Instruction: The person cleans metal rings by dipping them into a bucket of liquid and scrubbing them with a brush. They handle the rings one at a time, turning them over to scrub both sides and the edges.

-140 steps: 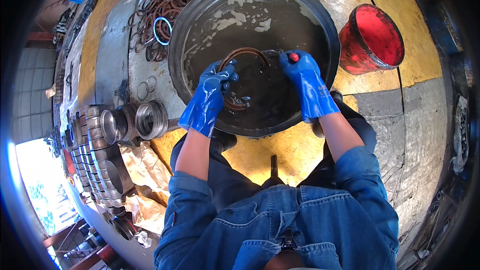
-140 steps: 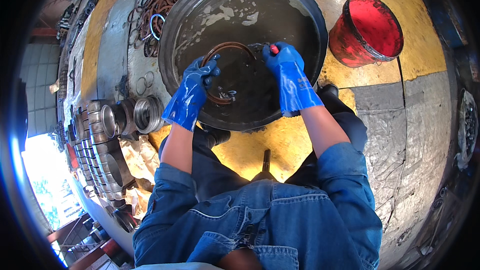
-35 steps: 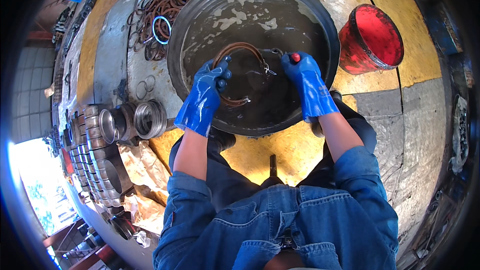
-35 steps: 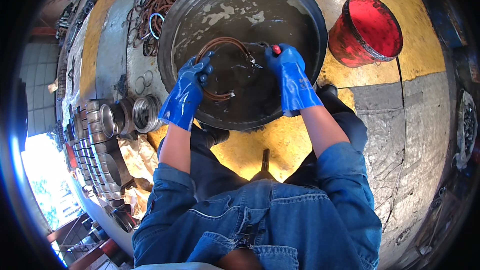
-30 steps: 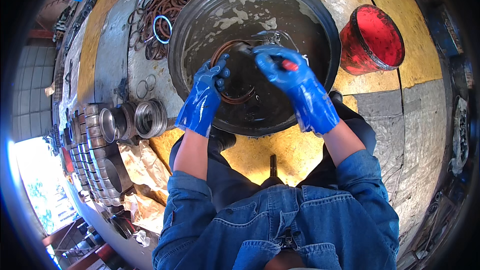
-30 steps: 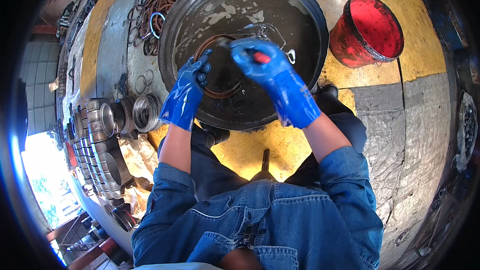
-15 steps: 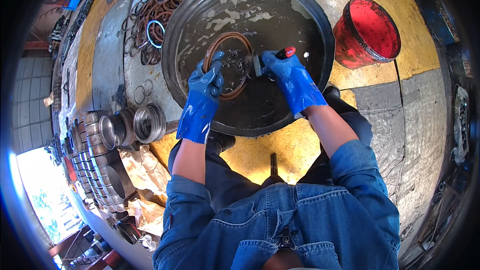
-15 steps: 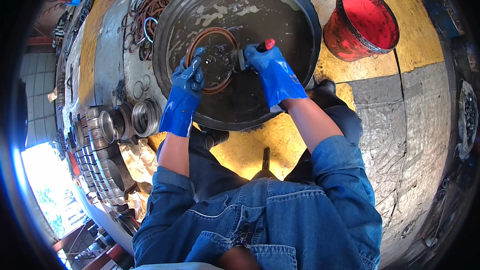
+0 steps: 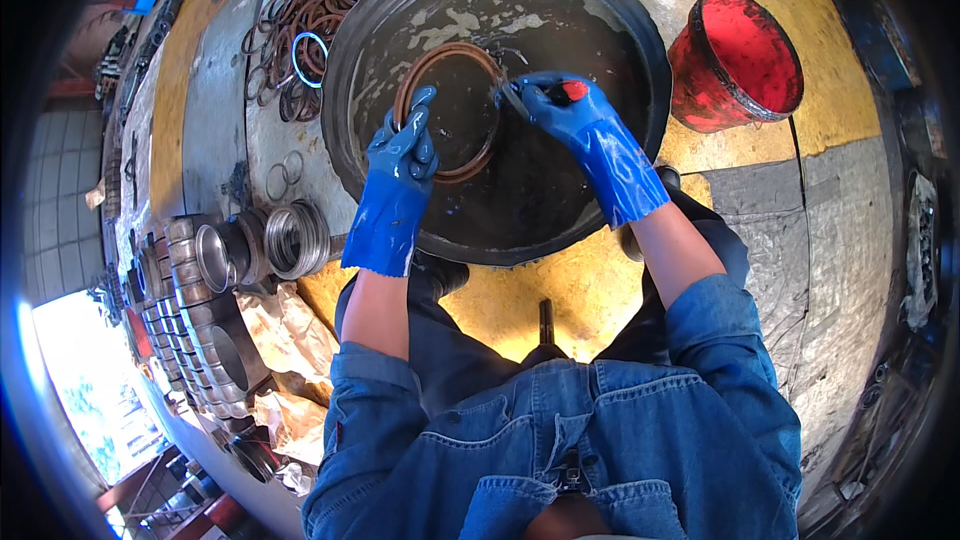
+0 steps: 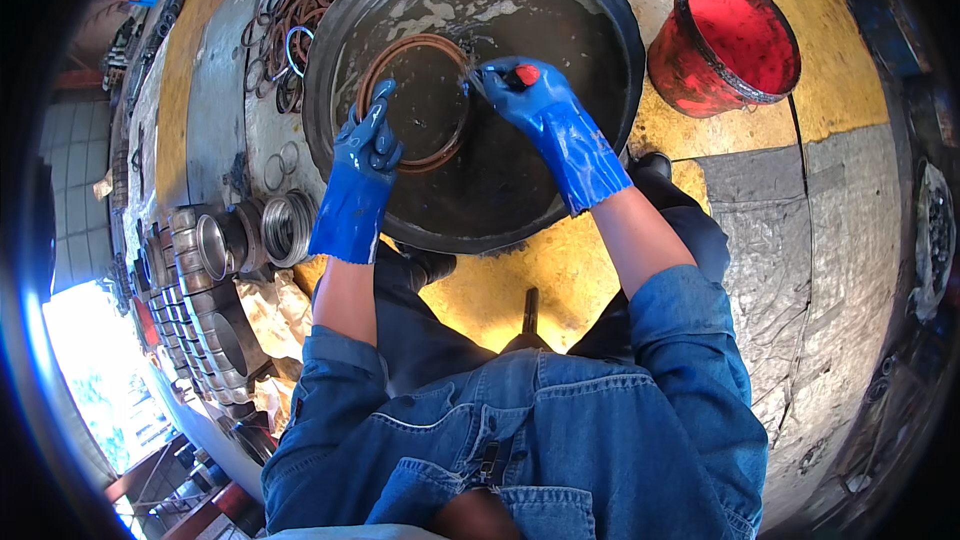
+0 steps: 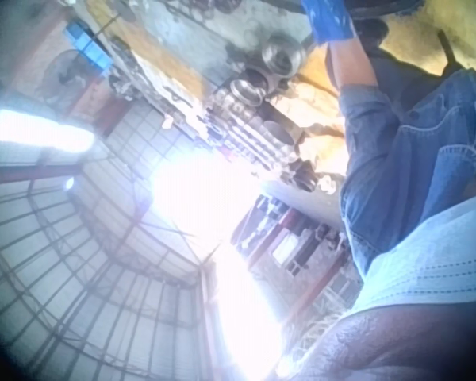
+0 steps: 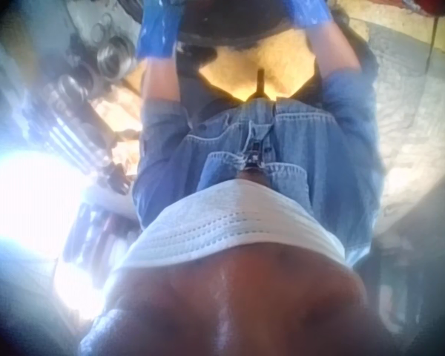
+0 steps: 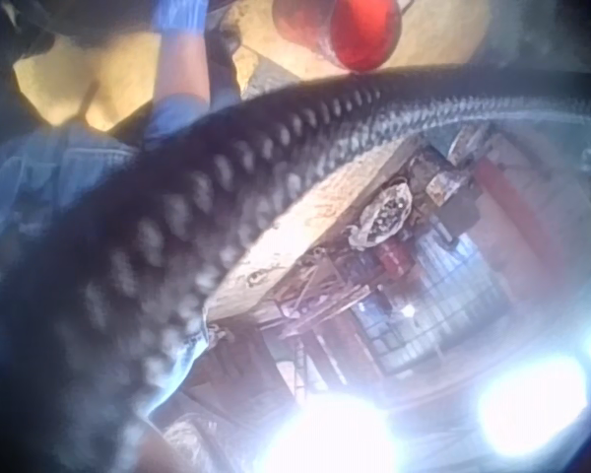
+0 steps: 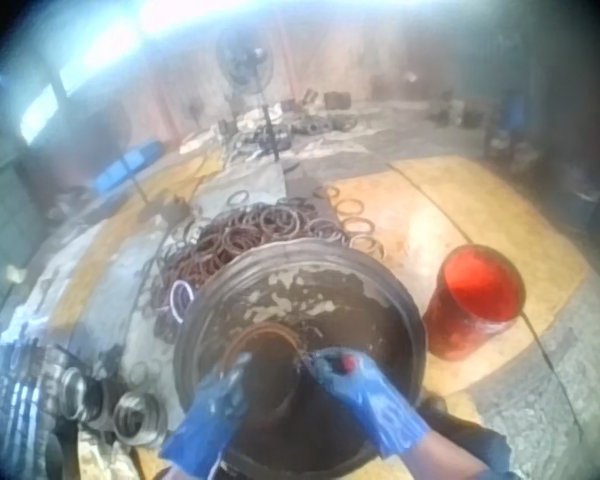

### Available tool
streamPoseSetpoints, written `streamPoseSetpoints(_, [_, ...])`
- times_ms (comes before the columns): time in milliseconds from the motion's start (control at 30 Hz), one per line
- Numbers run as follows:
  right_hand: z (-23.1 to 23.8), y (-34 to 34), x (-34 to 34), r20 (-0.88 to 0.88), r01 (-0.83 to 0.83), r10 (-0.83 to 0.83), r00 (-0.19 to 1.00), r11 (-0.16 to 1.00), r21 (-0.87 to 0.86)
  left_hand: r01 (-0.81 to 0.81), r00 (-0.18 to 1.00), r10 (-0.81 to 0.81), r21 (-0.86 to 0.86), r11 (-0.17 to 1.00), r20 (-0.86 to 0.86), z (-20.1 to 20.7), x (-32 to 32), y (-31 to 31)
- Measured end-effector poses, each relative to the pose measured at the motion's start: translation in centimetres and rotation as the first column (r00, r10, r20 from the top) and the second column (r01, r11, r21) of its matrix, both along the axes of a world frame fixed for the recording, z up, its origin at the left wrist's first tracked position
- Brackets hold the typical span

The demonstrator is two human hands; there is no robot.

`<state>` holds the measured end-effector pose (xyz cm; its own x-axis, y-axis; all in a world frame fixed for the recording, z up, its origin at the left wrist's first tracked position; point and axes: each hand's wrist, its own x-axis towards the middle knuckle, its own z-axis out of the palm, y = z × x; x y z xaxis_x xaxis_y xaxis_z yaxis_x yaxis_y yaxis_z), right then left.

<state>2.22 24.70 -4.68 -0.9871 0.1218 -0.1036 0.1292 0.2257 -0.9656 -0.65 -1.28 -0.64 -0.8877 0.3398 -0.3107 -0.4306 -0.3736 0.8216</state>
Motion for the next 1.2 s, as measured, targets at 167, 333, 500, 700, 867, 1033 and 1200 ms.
streamPoseSetpoints(167, [-3.2, -1.7, 2.6, 0.176, -0.169, 0.242, 0.954, 0.922, -0.349, -0.036, 0.998, 0.031, -0.084, 0.996, -0.061, -0.5, -0.3, 0.5])
streamPoseSetpoints(333, [-3.6, -3.2, 3.9, 0.181, -0.164, 0.213, 0.96, 0.954, -0.251, -0.116, 0.992, 0.098, -0.281, 0.953, -0.079, -0.9, 0.0, 1.5])
streamPoseSetpoints(500, [0.1, -1.9, 2.2, -0.391, -0.033, 0.166, 0.905, 0.945, 0.325, -0.021, 0.993, -0.024, -0.373, 0.928, -0.115, -1.1, 0.7, 1.9])
streamPoseSetpoints(700, [-1.9, -1.9, 1.7, -0.263, 0.085, 0.094, 0.96, 0.798, 0.596, 0.081, 0.985, -0.134, -0.407, 0.91, -0.105, 0.1, 1.7, 3.3])
streamPoseSetpoints(867, [-2.4, -2.6, 1.1, 0.396, -0.154, 0.101, 0.913, 0.982, 0.105, 0.1, 0.982, -0.156, -0.409, 0.907, -0.106, -0.2, 1.8, 3.1])
streamPoseSetpoints(1033, [0.0, -3.6, 4.4, 0.324, 0.014, 0.227, 0.919, 0.799, -0.601, 0.06, 0.985, -0.113, -0.364, 0.93, -0.129, -0.1, 2.0, 2.9])
streamPoseSetpoints(1200, [-0.1, -3.8, 4.2, 0.265, -0.014, 0.279, 0.923, 0.713, -0.701, -0.002, 0.985, -0.053, -0.313, 0.95, -0.166, -0.5, 1.6, 2.7])
